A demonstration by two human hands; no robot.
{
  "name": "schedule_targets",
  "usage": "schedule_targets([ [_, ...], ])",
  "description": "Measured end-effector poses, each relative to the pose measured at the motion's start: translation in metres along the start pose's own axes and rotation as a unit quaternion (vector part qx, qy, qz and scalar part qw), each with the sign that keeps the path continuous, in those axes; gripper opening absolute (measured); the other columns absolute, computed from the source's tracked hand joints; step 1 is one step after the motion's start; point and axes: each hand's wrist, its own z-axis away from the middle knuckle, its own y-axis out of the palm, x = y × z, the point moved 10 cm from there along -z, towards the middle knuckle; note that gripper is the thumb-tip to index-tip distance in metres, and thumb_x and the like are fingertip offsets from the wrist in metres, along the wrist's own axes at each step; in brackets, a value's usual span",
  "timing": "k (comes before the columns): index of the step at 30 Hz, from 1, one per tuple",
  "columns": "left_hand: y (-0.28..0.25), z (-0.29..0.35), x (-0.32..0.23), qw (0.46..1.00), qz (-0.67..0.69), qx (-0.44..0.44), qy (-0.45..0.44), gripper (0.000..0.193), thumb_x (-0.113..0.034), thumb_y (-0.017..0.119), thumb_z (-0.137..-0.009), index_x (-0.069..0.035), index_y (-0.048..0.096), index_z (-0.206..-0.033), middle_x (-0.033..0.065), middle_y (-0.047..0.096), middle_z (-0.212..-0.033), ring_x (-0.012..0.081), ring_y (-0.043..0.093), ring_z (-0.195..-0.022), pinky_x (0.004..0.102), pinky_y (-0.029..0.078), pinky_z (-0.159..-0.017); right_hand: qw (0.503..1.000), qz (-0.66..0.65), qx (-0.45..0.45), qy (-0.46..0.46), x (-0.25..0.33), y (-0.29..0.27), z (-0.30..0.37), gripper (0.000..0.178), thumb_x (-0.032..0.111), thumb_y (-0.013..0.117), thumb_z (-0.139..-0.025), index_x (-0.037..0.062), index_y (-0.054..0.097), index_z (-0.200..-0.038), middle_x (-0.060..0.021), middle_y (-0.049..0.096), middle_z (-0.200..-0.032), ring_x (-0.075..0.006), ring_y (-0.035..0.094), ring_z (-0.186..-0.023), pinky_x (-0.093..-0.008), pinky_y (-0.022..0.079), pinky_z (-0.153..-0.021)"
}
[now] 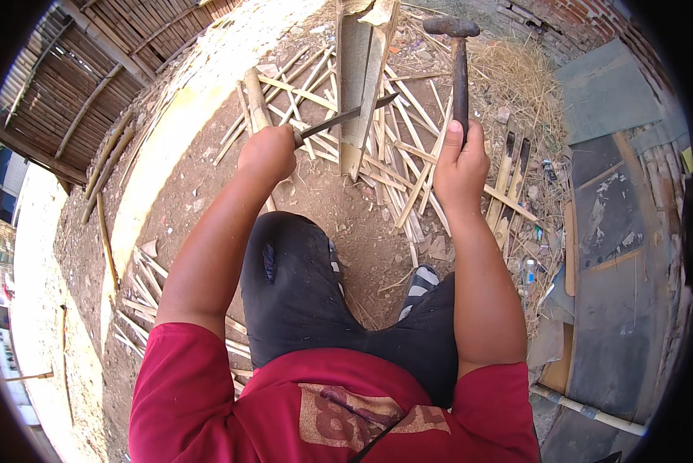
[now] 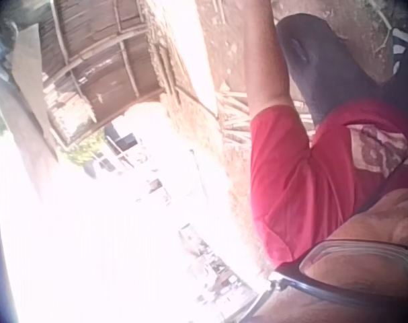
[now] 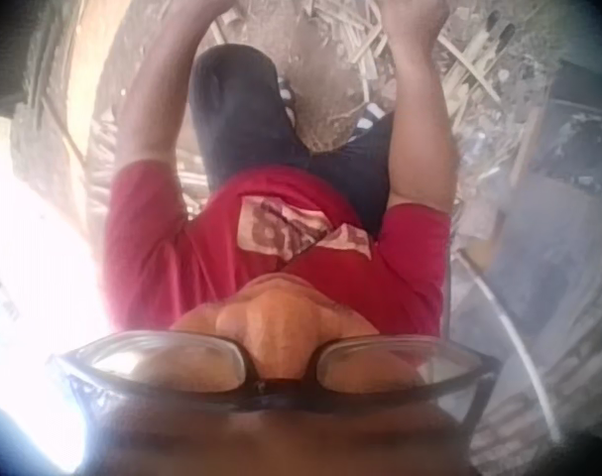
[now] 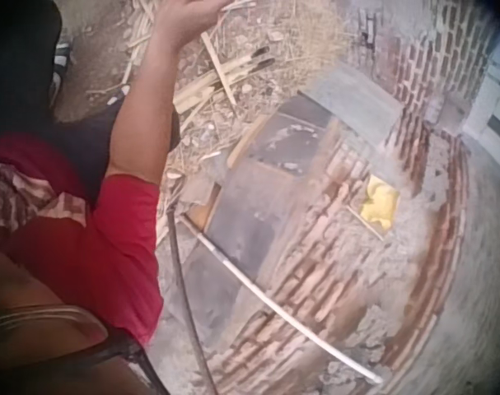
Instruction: The person splits a vertical bamboo pole using a machete and a hammer.
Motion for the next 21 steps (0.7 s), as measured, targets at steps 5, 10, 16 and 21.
schedule_targets([
  [5, 0.003, 0.001, -0.005, 1.0, 0.008, 0.01, 0.009, 0.026, -0.008, 0.062, -0.092, -0.012, 0.076, -0.114, 0.0177, 0.075, -0.109, 0.0347, 0.074, -0.102, 0.0458, 0.06, -0.087, 0.959, 0.184, 0.202, 0.081, -0.055, 0.057, 0.019, 0.035, 0.035, 0.049, -0.108, 0.0033, 0.062, -0.116, -0.0242, 0.07, -0.087, -0.0446, 0.069, -0.077, -0.052, 0.051, -0.07],
  [10, 0.013, -0.011, 0.01, 1.0, 0.002, -0.012, 0.008, 0.021, -0.011, 0.061, -0.094, -0.008, 0.072, -0.111, 0.0207, 0.074, -0.102, 0.0383, 0.072, -0.1, 0.0496, 0.056, -0.087, 0.996, 0.034, 0.075, 0.035, 0.005, 0.006, -0.007, 0.034, 0.035, 0.05, -0.108, 0.0036, 0.062, -0.115, -0.0212, 0.069, -0.078, -0.0418, 0.07, -0.075, -0.0509, 0.052, -0.07],
  [16, 0.013, -0.013, 0.003, 1.0, 0.004, -0.003, 0.017, 0.022, -0.009, 0.06, -0.093, -0.009, 0.072, -0.111, 0.0196, 0.074, -0.103, 0.038, 0.071, -0.101, 0.0496, 0.056, -0.087, 0.98, 0.126, 0.14, 0.067, -0.063, 0.045, 0.021, 0.035, 0.036, 0.049, -0.108, 0.0031, 0.061, -0.115, -0.0241, 0.07, -0.085, -0.0451, 0.07, -0.081, -0.0537, 0.052, -0.074],
  [21, 0.015, -0.009, 0.007, 1.0, 0.007, -0.006, 0.011, 0.021, -0.008, 0.06, -0.092, -0.008, 0.071, -0.11, 0.0203, 0.074, -0.102, 0.0387, 0.071, -0.1, 0.0498, 0.056, -0.087, 0.989, 0.089, 0.104, 0.053, -0.034, 0.023, -0.003, 0.038, 0.038, 0.05, -0.108, 0.0021, 0.063, -0.112, -0.024, 0.07, -0.086, -0.0451, 0.069, -0.081, -0.0532, 0.053, -0.074],
])
